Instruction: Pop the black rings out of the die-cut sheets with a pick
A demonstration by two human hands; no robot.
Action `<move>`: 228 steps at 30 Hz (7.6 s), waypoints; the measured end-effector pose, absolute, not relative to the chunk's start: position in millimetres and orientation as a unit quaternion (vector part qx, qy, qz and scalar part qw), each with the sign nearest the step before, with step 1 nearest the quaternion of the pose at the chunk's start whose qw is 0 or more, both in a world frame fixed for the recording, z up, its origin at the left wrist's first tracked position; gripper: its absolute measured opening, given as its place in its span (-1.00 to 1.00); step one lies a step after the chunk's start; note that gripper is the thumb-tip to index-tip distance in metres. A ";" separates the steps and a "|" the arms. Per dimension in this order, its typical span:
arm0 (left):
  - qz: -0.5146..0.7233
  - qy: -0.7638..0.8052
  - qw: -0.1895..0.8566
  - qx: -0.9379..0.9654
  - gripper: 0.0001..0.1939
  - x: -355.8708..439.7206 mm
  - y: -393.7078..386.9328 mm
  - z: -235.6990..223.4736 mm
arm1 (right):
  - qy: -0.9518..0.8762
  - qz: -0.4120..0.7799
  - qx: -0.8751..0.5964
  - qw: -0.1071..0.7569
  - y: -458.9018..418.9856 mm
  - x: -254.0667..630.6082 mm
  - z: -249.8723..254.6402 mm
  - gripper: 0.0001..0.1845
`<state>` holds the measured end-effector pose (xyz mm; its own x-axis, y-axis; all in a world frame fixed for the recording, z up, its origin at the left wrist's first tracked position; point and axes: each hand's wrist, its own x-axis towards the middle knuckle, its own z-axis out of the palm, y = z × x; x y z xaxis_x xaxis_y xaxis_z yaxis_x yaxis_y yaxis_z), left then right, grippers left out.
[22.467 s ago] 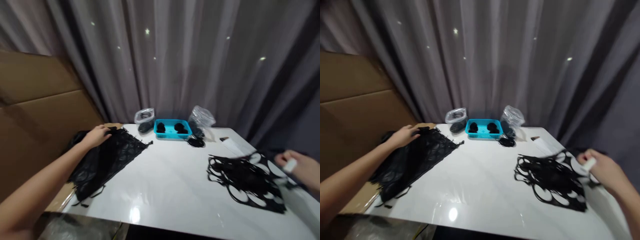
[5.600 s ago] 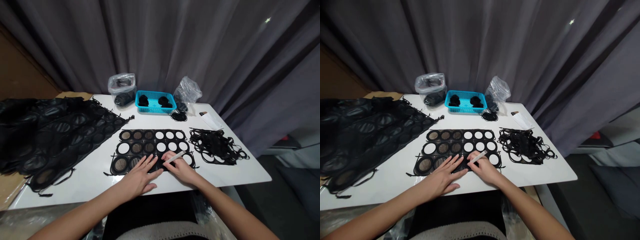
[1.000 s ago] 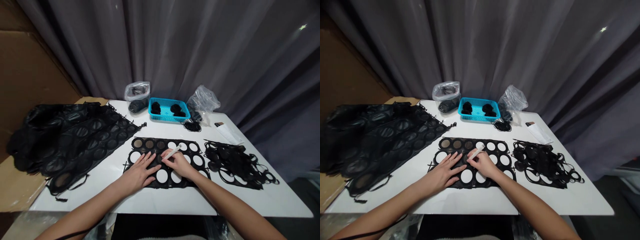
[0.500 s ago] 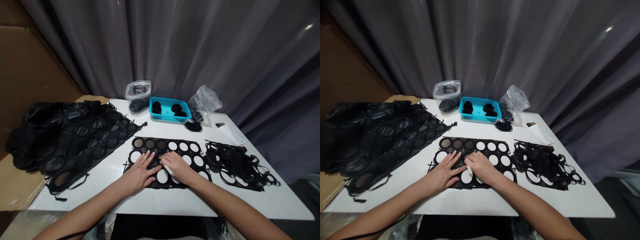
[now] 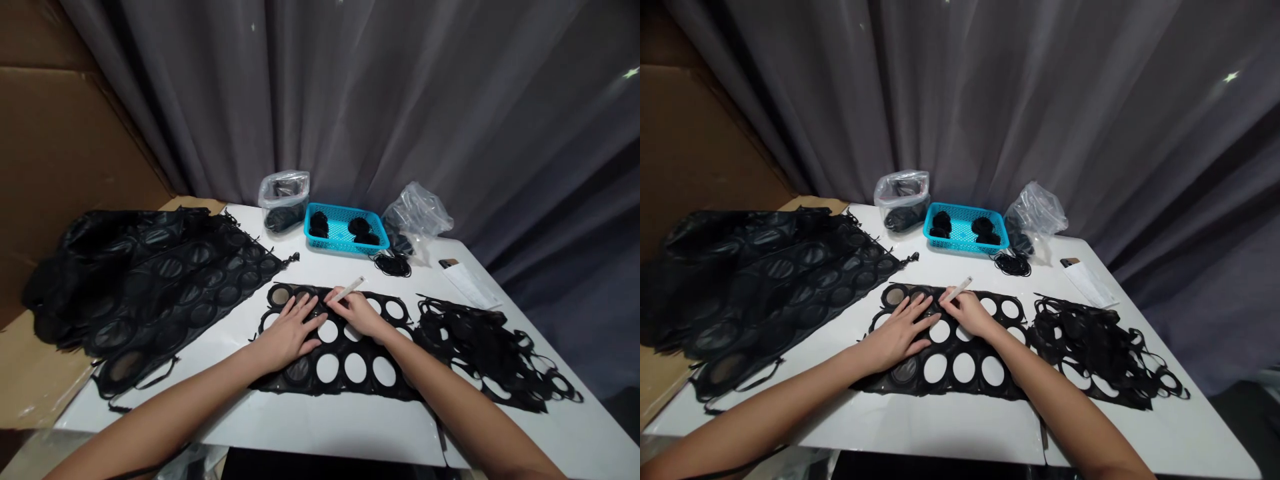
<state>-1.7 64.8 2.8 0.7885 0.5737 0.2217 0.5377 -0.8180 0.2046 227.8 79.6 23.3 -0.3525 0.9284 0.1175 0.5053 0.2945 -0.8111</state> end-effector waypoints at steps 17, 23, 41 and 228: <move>0.113 0.317 0.075 0.939 -0.37 -3.3 61.7 -1.9 | -0.831 0.210 -0.440 0.268 73.4 222.2 7.9 -0.84; 0.131 0.326 0.079 0.933 -0.41 -2.0 61.3 -2.4 | -0.715 0.123 -0.588 0.358 110.1 260.1 21.5 -0.75; 0.131 0.352 0.062 0.925 -0.36 -52.9 54.0 -6.8 | -0.768 0.364 -0.434 0.300 101.3 180.1 19.1 -0.85; 0.192 0.378 -0.006 0.906 -0.64 -101.1 -75.7 3.4 | -0.795 0.424 -0.359 0.244 -11.5 112.8 27.8 -0.86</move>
<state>-101.1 -75.7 3.4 0.6401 0.6831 0.3516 0.6877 -0.7135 0.1341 112.8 -11.5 27.8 -0.6235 0.7774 0.0829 0.3647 0.3830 -0.8487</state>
